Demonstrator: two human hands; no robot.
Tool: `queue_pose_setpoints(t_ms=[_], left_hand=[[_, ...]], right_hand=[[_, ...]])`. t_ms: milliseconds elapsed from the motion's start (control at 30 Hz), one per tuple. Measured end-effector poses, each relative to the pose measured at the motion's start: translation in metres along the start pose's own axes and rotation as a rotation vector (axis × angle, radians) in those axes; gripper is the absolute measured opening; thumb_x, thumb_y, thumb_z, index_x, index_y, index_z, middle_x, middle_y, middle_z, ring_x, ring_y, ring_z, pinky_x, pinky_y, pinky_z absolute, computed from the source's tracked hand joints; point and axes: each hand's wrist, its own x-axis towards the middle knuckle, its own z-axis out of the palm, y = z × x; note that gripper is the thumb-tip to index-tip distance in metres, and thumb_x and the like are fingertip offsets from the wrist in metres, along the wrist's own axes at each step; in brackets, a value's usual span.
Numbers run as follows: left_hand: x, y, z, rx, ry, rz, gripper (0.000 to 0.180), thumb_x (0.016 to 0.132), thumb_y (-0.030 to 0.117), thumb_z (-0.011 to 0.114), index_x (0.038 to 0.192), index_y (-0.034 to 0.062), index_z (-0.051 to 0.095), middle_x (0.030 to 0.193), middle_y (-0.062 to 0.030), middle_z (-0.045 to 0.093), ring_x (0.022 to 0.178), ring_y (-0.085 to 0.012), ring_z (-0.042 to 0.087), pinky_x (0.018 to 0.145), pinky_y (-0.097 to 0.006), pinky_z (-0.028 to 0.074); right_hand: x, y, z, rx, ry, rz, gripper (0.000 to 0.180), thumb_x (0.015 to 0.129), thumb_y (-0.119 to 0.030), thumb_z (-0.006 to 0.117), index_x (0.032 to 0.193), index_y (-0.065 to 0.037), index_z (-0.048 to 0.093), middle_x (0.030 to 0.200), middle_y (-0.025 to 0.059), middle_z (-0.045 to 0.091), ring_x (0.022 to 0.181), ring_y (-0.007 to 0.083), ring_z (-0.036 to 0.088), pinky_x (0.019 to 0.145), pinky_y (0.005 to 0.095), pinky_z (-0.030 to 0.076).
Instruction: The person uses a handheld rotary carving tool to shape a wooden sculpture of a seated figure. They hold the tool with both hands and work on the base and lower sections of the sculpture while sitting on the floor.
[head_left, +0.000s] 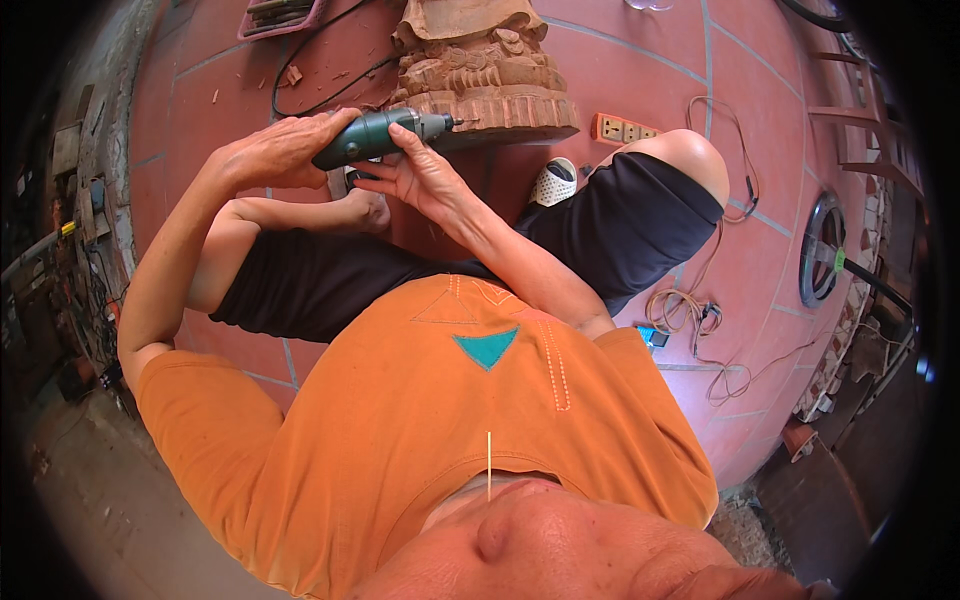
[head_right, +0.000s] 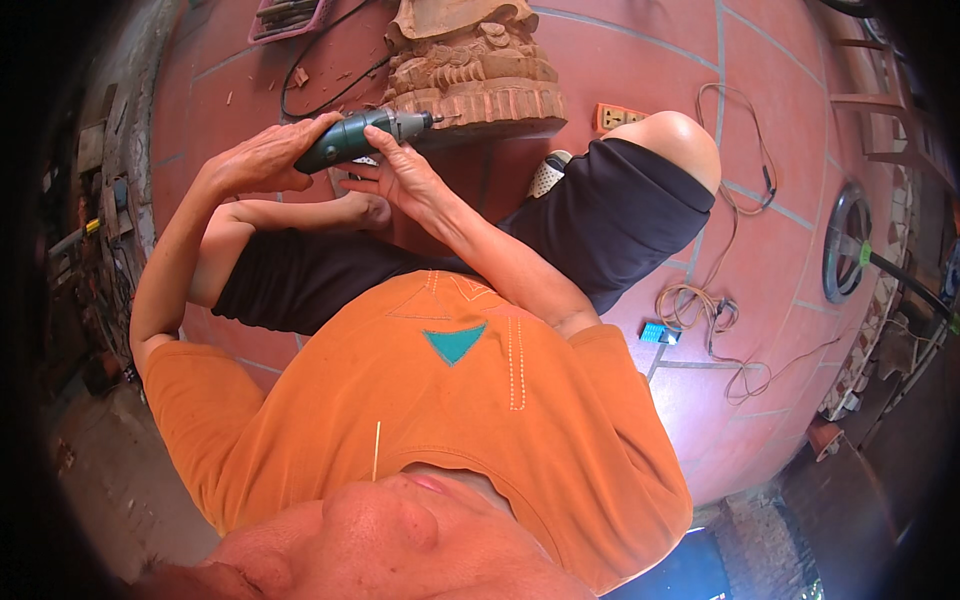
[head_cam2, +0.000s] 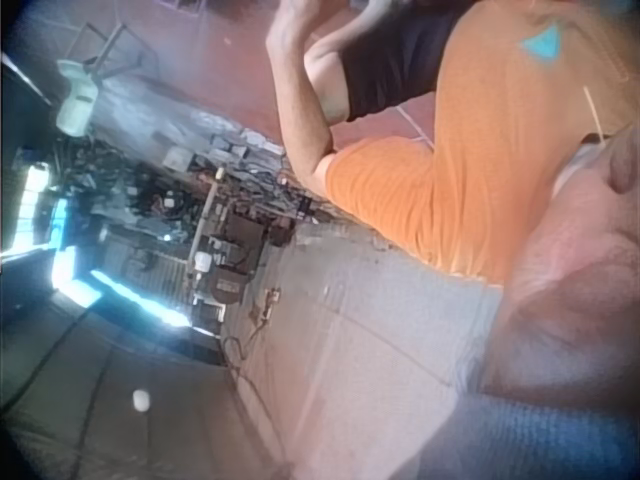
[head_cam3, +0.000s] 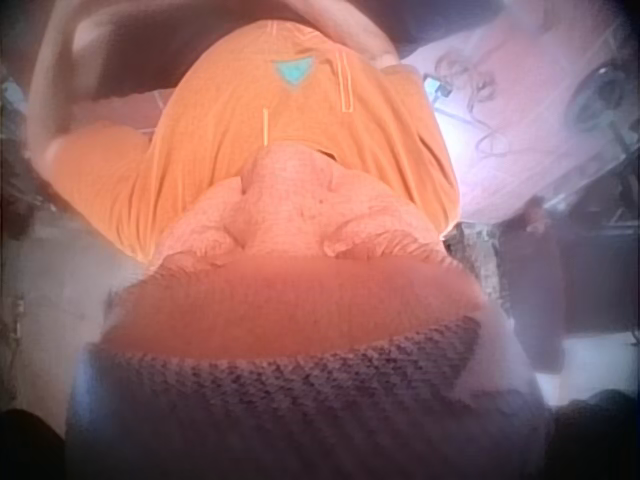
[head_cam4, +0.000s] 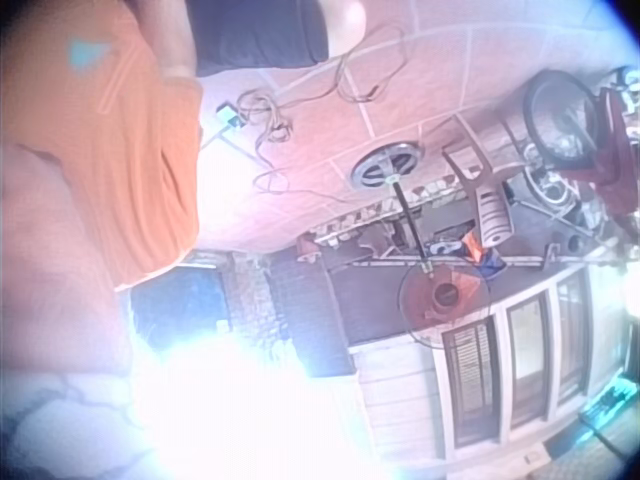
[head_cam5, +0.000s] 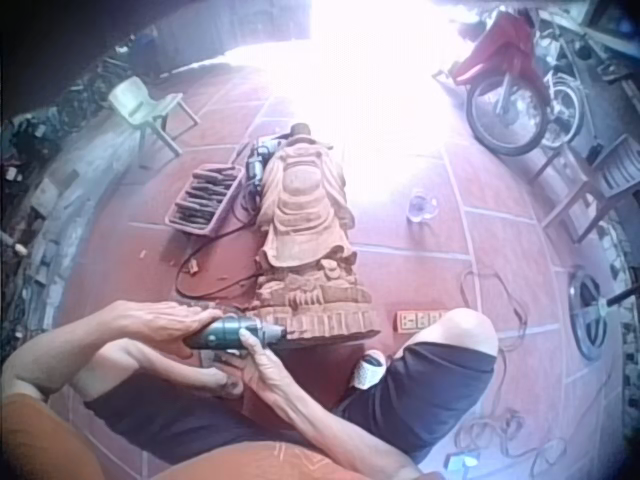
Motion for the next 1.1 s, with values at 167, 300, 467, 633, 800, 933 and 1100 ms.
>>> queue_pose_setpoints(t_ms=[167, 300, 467, 633, 800, 933, 1100], left_hand=[[-0.002, -0.001, 0.002, 0.02, -0.007, 0.022, 0.086, 0.068, 0.0, 0.07, 0.146, 0.0122, 0.035, 0.123, -0.0214, 0.061, 0.115, -0.0411, 0.06, 0.095, -0.049, 0.049], [-0.001, -0.002, 0.002, 0.039, -0.008, 0.025, 0.086, 0.068, 0.0, 0.07, 0.146, 0.0126, 0.035, 0.122, -0.021, 0.061, 0.114, -0.0406, 0.06, 0.094, -0.048, 0.049], [-0.003, -0.008, 0.004, 0.015, 0.049, 0.052, 0.086, 0.068, 0.0, 0.071, 0.146, 0.013, 0.035, 0.12, -0.0203, 0.061, 0.111, -0.0411, 0.06, 0.093, -0.048, 0.049], [0.0, -0.008, 0.002, 0.003, 0.033, 0.006, 0.086, 0.068, 0.0, 0.071, 0.146, 0.0134, 0.035, 0.117, -0.02, 0.062, 0.109, -0.0412, 0.061, 0.092, -0.048, 0.049], [0.0, -0.008, 0.0, -0.019, 0.024, -0.013, 0.086, 0.068, 0.001, 0.07, 0.146, 0.0125, 0.035, 0.113, -0.0209, 0.062, 0.103, -0.0426, 0.062, 0.089, -0.049, 0.049], [0.002, -0.016, 0.004, 0.008, 0.048, 0.0, 0.087, 0.068, 0.001, 0.069, 0.146, 0.0119, 0.034, 0.112, -0.0214, 0.062, 0.101, -0.0433, 0.062, 0.087, -0.05, 0.05], [0.001, -0.017, 0.006, -0.001, 0.099, 0.031, 0.086, 0.069, 0.002, 0.07, 0.146, 0.012, 0.034, 0.111, -0.0217, 0.062, 0.102, -0.0436, 0.062, 0.088, -0.05, 0.049]], right_hand=[[-0.005, 0.002, 0.005, 0.004, 0.0, 0.003, 0.055, 0.096, -0.039, 0.071, 0.136, -0.009, 0.05, 0.124, 0.0162, 0.065, 0.119, 0.0335, 0.064, 0.1, 0.0561, 0.053], [-0.003, 0.003, 0.003, 0.012, 0.002, 0.011, 0.056, 0.095, -0.04, 0.071, 0.137, -0.009, 0.049, 0.125, 0.0159, 0.064, 0.119, 0.0342, 0.063, 0.101, 0.0573, 0.053], [0.002, 0.005, 0.0, 0.036, -0.011, 0.003, 0.057, 0.095, -0.041, 0.071, 0.137, -0.009, 0.05, 0.125, 0.0153, 0.064, 0.119, 0.0349, 0.063, 0.102, 0.059, 0.052], [0.01, 0.003, -0.004, 0.016, -0.027, -0.004, 0.063, 0.092, -0.043, 0.074, 0.14, -0.012, 0.047, 0.131, 0.0117, 0.057, 0.114, 0.0335, 0.064, 0.096, 0.0568, 0.055], [0.012, 0.0, -0.003, -0.015, -0.025, -0.013, 0.062, 0.092, -0.043, 0.074, 0.138, -0.009, 0.048, 0.13, 0.0128, 0.058, 0.113, 0.0338, 0.065, 0.094, 0.055, 0.057], [0.016, -0.003, -0.003, -0.037, -0.028, -0.029, 0.061, 0.093, -0.043, 0.073, 0.136, -0.008, 0.049, 0.128, 0.0137, 0.059, 0.113, 0.0347, 0.065, 0.093, 0.0541, 0.057], [0.018, -0.007, -0.002, -0.048, -0.026, -0.037, 0.056, 0.095, -0.042, 0.071, 0.134, -0.008, 0.051, 0.124, 0.015, 0.064, 0.114, 0.0352, 0.066, 0.096, 0.0555, 0.056]])
